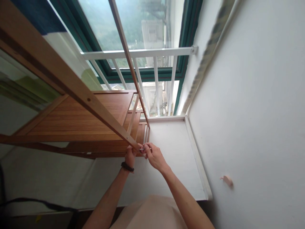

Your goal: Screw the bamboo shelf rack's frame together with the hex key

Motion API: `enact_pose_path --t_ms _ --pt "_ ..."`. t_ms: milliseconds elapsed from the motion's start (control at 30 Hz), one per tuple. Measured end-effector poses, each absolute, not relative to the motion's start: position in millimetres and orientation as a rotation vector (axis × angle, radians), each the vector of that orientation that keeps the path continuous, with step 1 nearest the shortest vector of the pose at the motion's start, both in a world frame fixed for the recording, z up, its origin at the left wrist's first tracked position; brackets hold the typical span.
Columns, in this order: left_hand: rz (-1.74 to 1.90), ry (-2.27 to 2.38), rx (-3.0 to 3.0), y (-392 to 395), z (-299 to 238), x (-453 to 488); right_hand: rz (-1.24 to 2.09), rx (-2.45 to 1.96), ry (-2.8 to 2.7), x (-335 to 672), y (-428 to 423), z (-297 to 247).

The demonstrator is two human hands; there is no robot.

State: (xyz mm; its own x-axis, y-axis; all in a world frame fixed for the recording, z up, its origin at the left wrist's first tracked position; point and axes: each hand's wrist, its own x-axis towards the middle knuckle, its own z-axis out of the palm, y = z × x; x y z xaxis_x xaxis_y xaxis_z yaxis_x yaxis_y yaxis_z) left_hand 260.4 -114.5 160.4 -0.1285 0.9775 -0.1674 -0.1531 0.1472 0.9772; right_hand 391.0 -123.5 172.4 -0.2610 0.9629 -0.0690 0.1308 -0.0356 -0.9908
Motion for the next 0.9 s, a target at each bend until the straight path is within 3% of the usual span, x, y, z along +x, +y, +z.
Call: enact_pose_path --t_ms 200,533,900 --pt "1.197 1.163 0.959 -115.1 160.9 261.2 1.19 -1.327 -1.699 401.2 -148.3 178.3" --pt "1.305 1.276 0.954 -113.6 156.9 260.9 1.404 -1.114 -1.515 396.7 -147.2 195.1" --pt "1.282 1.173 0.988 -113.7 158.9 260.7 1.34 -1.185 -1.544 392.9 -120.9 159.2"
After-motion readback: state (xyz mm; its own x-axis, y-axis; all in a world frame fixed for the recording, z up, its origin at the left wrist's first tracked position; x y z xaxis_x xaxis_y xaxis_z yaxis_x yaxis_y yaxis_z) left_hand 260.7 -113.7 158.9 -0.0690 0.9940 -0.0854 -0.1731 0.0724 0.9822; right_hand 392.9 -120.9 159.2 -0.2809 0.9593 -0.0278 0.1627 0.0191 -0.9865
